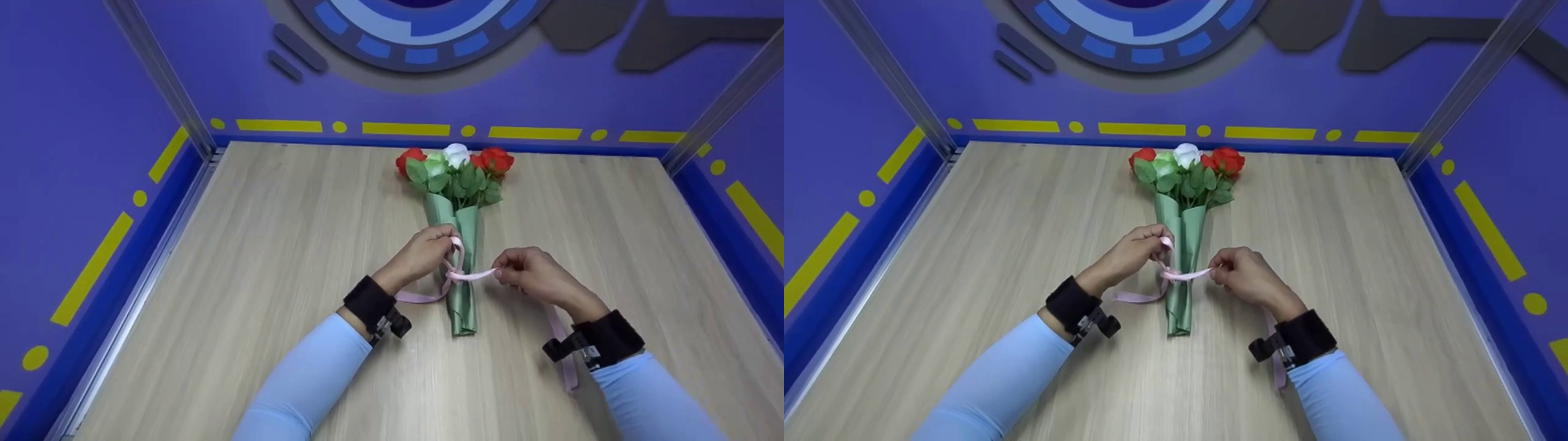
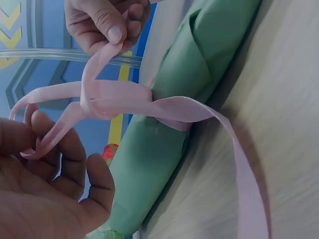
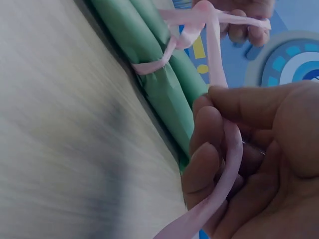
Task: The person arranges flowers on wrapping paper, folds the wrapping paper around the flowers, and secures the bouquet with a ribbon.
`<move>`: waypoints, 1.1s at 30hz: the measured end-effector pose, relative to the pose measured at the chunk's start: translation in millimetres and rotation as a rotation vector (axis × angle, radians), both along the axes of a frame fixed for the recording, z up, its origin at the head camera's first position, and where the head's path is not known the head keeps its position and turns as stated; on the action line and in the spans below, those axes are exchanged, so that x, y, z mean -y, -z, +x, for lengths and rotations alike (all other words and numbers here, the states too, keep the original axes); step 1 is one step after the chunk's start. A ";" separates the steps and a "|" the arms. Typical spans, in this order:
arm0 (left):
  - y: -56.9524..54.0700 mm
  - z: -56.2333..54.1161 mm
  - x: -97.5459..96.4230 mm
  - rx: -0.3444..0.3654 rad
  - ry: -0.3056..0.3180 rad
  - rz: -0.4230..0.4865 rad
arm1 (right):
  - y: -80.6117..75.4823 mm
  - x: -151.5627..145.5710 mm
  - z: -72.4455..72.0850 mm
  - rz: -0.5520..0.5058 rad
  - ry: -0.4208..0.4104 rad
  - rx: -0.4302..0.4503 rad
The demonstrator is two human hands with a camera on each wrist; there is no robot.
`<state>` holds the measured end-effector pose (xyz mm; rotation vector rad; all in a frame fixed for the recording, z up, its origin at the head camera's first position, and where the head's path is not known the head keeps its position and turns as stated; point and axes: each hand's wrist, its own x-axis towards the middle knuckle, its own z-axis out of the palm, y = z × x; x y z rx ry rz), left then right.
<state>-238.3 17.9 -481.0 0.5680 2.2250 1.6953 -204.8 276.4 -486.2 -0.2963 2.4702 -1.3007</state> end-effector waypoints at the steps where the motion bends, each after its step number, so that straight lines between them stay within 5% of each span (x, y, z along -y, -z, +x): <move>1: -0.7 0.4 0.2 -0.003 0.001 -0.008 | 1.1 2.7 -0.2 -0.003 0.011 -0.011; 10: -6.4 2.4 -1.0 -0.096 0.030 -0.417 | 11.0 14.3 -4.1 -0.056 0.045 -0.080; 15: -11.0 5.2 -2.8 -0.090 0.025 -0.533 | 11.9 15.5 -4.9 -0.083 0.051 -0.083; 21: -14.5 5.5 -2.2 -0.019 0.108 -0.642 | 11.0 15.1 -4.7 -0.084 0.059 -0.089; 25: -13.2 1.9 -1.3 0.009 0.126 -0.619 | 11.0 14.7 -4.2 -0.080 0.072 -0.075; 33: -4.7 -2.5 -4.6 0.102 0.113 -0.330 | 13.1 17.7 -2.9 -0.056 -0.009 -0.069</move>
